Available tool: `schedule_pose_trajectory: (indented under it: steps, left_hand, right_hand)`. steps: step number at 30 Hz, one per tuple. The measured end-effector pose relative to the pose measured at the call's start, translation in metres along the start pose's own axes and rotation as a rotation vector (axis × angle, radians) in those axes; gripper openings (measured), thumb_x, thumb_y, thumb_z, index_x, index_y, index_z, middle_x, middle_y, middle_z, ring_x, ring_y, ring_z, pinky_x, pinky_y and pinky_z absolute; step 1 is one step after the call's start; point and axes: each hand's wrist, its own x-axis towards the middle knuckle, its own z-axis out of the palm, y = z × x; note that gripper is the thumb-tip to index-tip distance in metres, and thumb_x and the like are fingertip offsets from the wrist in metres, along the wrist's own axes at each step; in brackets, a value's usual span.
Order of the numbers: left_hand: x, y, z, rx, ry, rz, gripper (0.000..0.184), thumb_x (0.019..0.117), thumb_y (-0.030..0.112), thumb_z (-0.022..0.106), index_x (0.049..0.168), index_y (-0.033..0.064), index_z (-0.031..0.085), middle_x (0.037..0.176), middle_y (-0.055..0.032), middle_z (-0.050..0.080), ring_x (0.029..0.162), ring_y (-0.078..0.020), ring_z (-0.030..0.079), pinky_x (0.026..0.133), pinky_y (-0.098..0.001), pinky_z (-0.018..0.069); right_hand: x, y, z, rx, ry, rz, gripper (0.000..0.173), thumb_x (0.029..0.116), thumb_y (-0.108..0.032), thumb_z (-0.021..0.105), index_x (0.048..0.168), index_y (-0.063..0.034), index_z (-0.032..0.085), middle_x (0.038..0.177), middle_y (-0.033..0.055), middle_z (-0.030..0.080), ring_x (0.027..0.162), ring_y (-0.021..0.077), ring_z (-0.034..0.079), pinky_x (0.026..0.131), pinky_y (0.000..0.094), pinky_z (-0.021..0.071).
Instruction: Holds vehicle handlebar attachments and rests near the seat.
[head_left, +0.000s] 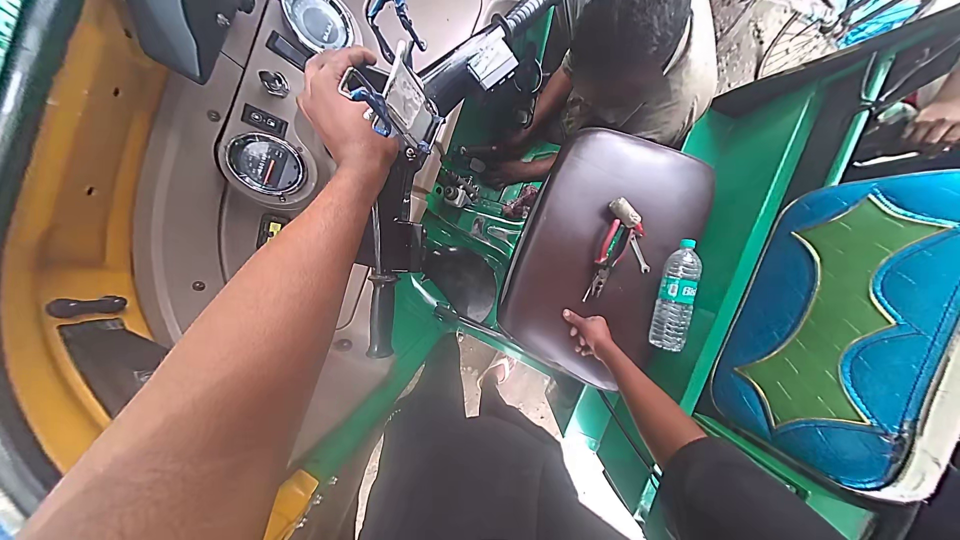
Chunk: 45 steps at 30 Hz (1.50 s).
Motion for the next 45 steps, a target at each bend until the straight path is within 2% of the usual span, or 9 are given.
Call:
schedule_pose_trajectory:
  steps: [4, 11, 14, 28, 32, 38, 43, 45]
  left_hand:
    - [-0.0008, 0.0017, -0.0005, 0.001, 0.001, 0.005, 0.049, 0.0685, 0.024, 0.073, 0.117, 0.028, 0.073, 0.128, -0.0001, 0.069, 0.123, -0.0166, 0.061, 0.105, -0.0454, 0.044]
    - [-0.0008, 0.0016, -0.0006, 0.004, 0.002, 0.002, 0.052, 0.0655, 0.02, 0.074, 0.117, 0.0276, 0.073, 0.128, -0.0011, 0.069, 0.123, -0.0177, 0.061, 0.104, -0.0459, 0.0454]
    - [-0.001, 0.0017, -0.0023, -0.003, -0.011, 0.008, 0.052, 0.0686, 0.016, 0.073, 0.119, 0.0259, 0.073, 0.133, -0.0023, 0.067, 0.126, -0.0196, 0.059, 0.105, -0.0478, 0.0442]
    - [-0.001, 0.0002, -0.001, -0.023, -0.002, -0.002, 0.053, 0.0667, 0.015, 0.073, 0.119, 0.0263, 0.073, 0.132, -0.0003, 0.067, 0.126, -0.0175, 0.059, 0.106, -0.046, 0.0438]
    - [-0.0013, 0.0018, -0.0015, -0.017, -0.009, 0.009, 0.053, 0.0671, 0.013, 0.072, 0.119, 0.0251, 0.073, 0.131, -0.0005, 0.067, 0.125, -0.0174, 0.06, 0.105, -0.0457, 0.0447]
    - [0.0024, 0.003, 0.0, -0.008, -0.001, -0.031, 0.051, 0.0693, 0.012, 0.071, 0.117, 0.0297, 0.074, 0.129, 0.0021, 0.068, 0.121, -0.0182, 0.062, 0.1, -0.0494, 0.0443]
    - [-0.0008, 0.0001, -0.0019, 0.003, -0.022, 0.013, 0.054, 0.0658, 0.016, 0.073, 0.119, 0.0262, 0.072, 0.133, -0.001, 0.067, 0.125, -0.0184, 0.06, 0.106, -0.0488, 0.0438]
    - [-0.0002, 0.0002, -0.0023, 0.007, -0.026, 0.009, 0.053, 0.068, 0.018, 0.072, 0.12, 0.0264, 0.072, 0.133, -0.0006, 0.067, 0.125, -0.0181, 0.06, 0.106, -0.0491, 0.0431]
  right_hand:
    - [0.0017, 0.0012, 0.0001, -0.006, -0.001, 0.001, 0.058, 0.0882, -0.061, 0.075, 0.066, -0.0096, 0.061, 0.047, 0.0017, 0.052, 0.036, 0.0156, 0.05, 0.038, 0.0359, 0.049]
    - [0.0013, 0.0014, -0.0006, -0.009, -0.008, -0.006, 0.058, 0.0887, -0.061, 0.075, 0.066, -0.0093, 0.061, 0.047, 0.0021, 0.052, 0.036, 0.016, 0.051, 0.038, 0.0361, 0.0495]
    - [0.0024, 0.0023, 0.0002, 0.003, -0.007, -0.014, 0.058, 0.088, -0.061, 0.076, 0.065, -0.0092, 0.061, 0.047, 0.0026, 0.053, 0.035, 0.016, 0.051, 0.037, 0.0358, 0.0488]
    - [0.0021, 0.0016, -0.0001, -0.001, -0.012, -0.012, 0.058, 0.0888, -0.061, 0.075, 0.065, -0.0093, 0.061, 0.048, 0.0021, 0.053, 0.036, 0.0157, 0.051, 0.038, 0.0354, 0.0489]
    - [0.0026, 0.0019, -0.0008, 0.004, -0.012, -0.009, 0.058, 0.0877, -0.061, 0.076, 0.066, -0.0091, 0.062, 0.048, 0.0024, 0.053, 0.036, 0.0158, 0.051, 0.037, 0.0355, 0.049]
    - [0.0026, 0.0019, -0.0006, -0.007, -0.008, -0.002, 0.058, 0.0883, -0.061, 0.075, 0.066, -0.0091, 0.061, 0.048, 0.0023, 0.053, 0.036, 0.0157, 0.051, 0.037, 0.0356, 0.0489]
    - [0.0041, 0.0022, -0.0007, -0.003, -0.013, -0.012, 0.058, 0.0878, -0.061, 0.075, 0.065, -0.0095, 0.061, 0.047, 0.0023, 0.053, 0.035, 0.0156, 0.05, 0.037, 0.0353, 0.0481]
    - [0.0055, 0.0027, -0.0001, -0.009, -0.01, -0.015, 0.058, 0.0879, -0.061, 0.075, 0.065, -0.0096, 0.061, 0.047, 0.0022, 0.053, 0.035, 0.0156, 0.051, 0.037, 0.0352, 0.0483]
